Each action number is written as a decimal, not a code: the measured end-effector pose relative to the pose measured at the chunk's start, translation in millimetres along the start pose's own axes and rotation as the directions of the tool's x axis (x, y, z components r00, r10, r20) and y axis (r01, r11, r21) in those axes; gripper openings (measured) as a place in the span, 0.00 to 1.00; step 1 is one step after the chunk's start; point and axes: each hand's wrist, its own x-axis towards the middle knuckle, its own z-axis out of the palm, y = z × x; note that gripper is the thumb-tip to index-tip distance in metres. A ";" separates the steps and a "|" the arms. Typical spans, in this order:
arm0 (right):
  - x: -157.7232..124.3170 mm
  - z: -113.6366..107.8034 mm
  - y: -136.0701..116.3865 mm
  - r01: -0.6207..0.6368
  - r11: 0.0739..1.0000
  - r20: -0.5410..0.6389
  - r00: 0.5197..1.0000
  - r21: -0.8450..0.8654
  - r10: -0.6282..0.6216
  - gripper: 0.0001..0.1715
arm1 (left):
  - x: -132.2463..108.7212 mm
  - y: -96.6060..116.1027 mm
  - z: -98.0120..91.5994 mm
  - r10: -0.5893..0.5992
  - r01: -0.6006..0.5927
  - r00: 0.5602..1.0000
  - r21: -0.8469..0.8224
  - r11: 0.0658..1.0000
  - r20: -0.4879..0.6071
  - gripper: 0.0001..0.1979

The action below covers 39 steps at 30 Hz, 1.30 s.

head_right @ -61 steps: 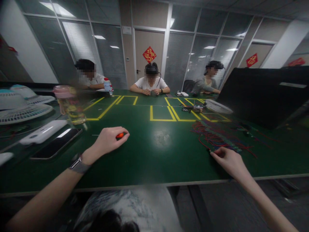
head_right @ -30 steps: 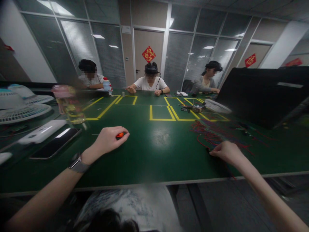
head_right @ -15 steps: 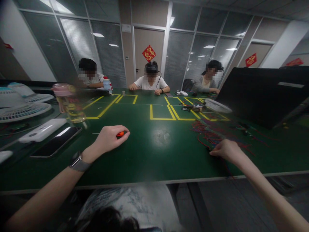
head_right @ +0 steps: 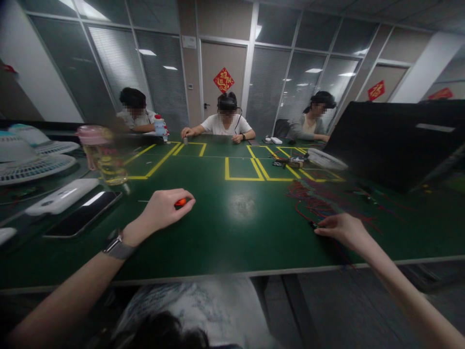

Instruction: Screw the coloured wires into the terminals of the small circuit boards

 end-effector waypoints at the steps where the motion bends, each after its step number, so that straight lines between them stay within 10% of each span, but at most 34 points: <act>1: -3.0 2.1 2.1 -0.024 0.999 0.059 0.998 0.046 0.021 0.14 | -0.1 -0.3 0.3 0.004 -0.004 1.000 0.000 1.000 -0.004 0.15; 16: -34.4 20.7 -4.6 -0.223 0.914 -0.046 0.966 0.338 0.253 0.26 | -0.7 -3.3 2.5 -0.018 0.018 1.000 0.004 1.000 0.026 0.16; 29: -16.0 14.5 0.1 -0.186 0.959 0.052 0.983 0.215 0.179 0.23 | -0.5 -0.8 2.2 -0.031 0.032 0.998 -0.006 0.999 0.059 0.16; 39: -26.9 29.7 10.6 -0.056 0.843 -0.022 0.996 0.534 0.081 0.31 | -1.5 -0.3 3.1 -0.025 0.025 0.998 0.001 1.000 0.058 0.16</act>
